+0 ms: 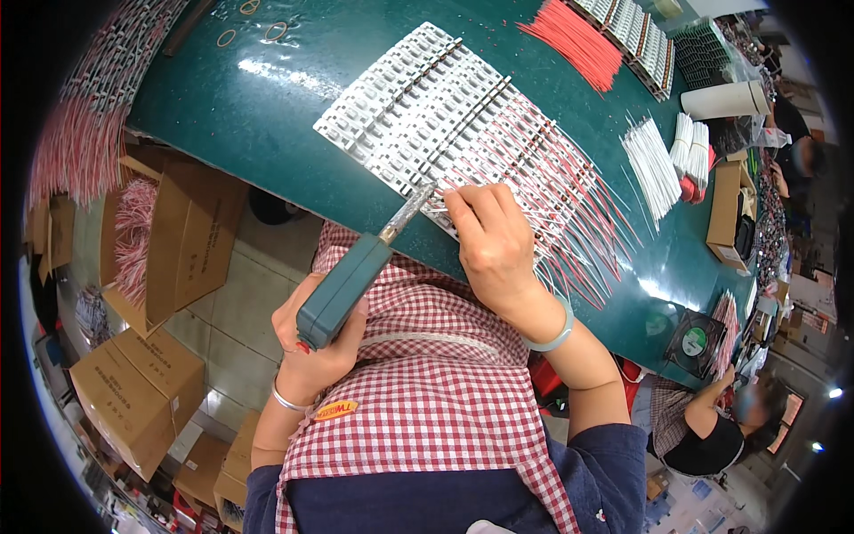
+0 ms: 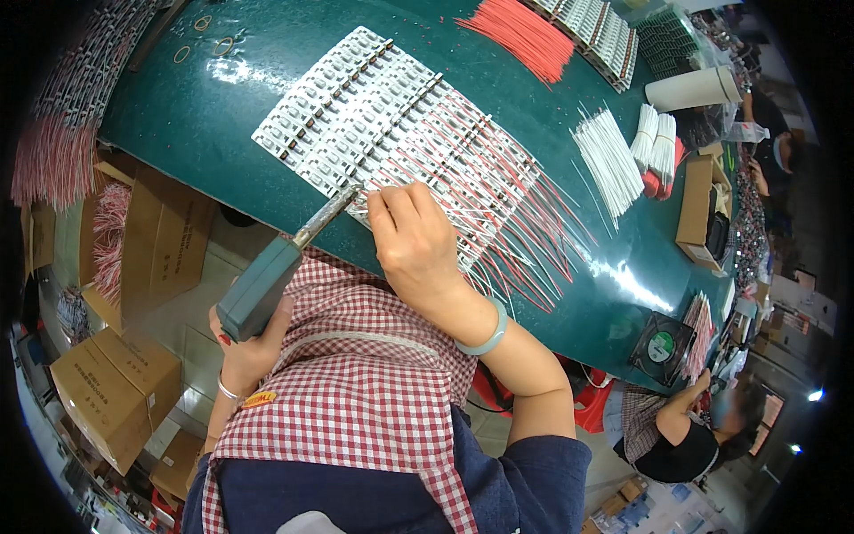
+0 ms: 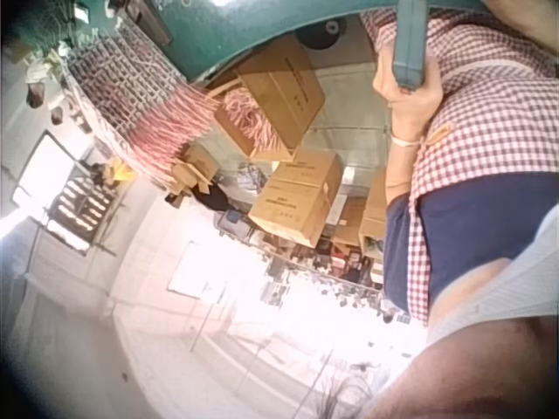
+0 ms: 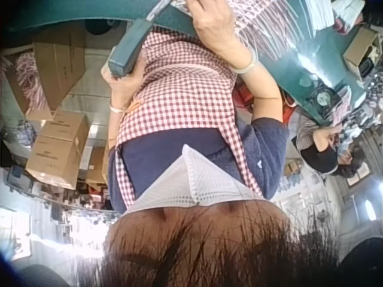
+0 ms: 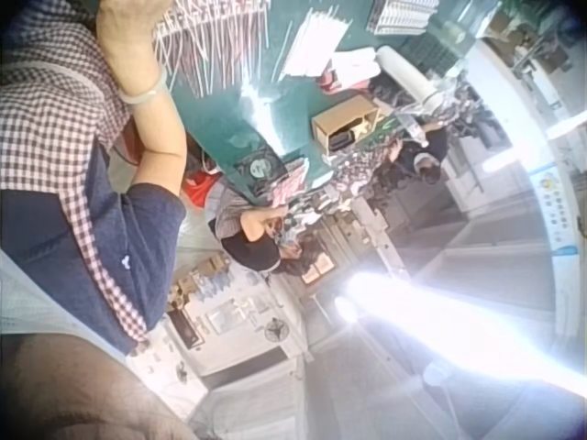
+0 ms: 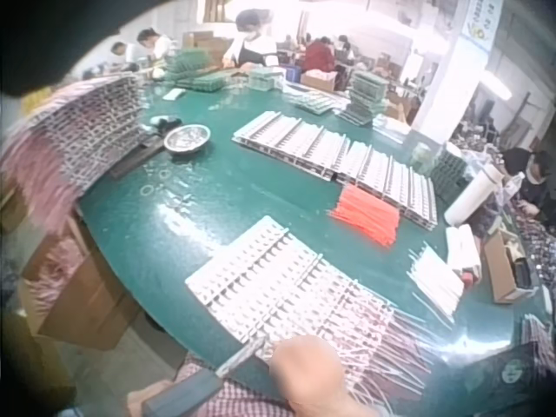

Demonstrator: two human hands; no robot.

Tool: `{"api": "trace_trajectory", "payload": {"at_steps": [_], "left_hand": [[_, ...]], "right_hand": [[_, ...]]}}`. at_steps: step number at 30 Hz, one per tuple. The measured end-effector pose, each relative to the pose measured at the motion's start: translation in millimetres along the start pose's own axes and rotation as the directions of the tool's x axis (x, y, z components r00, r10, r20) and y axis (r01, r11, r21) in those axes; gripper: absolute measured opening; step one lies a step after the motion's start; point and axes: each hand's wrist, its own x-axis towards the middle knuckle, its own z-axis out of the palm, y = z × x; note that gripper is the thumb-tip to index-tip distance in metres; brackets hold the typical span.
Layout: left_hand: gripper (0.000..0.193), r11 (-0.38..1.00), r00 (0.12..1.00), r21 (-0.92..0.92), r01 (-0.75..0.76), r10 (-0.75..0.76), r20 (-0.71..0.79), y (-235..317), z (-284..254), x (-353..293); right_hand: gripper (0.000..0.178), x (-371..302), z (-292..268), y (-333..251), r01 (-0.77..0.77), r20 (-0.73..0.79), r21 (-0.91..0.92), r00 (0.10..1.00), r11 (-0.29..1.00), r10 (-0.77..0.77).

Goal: The person uses a soldering iron to attach red and white wires to a white plastic grid on a green table. They pick up individual wires, place them into slots on the grid, and apply the soldering iron to secure them. The person alternates between red and white wires throughout the process.

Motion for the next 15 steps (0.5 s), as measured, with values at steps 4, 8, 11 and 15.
{"api": "trace_trajectory", "payload": {"at_steps": [4,8,11,15], "left_hand": [[0.017,0.992,0.996,-0.093,0.084,-0.085,-0.011,-1,-2,-5],[0.021,0.979,0.986,-0.149,0.138,-0.15,-0.067,-1,-1,-10],[0.021,0.98,0.99,-0.16,0.12,-0.131,-0.059,-1,-1,-11],[0.021,0.98,0.988,-0.143,0.136,-0.145,-0.053,-2,-2,-14]], "right_hand": [[0.033,0,-1,0,-0.002,0.003,0.002,1.0,1.0,0.002],[0.032,0,-1,-1,-0.003,-0.001,-0.003,1.0,1.0,0.003],[0.031,0,-1,-1,-0.004,-0.003,0.001,1.0,1.0,0.004],[0.032,-2,-1,-1,-0.024,-0.021,0.008,0.999,1.0,0.024]]}}
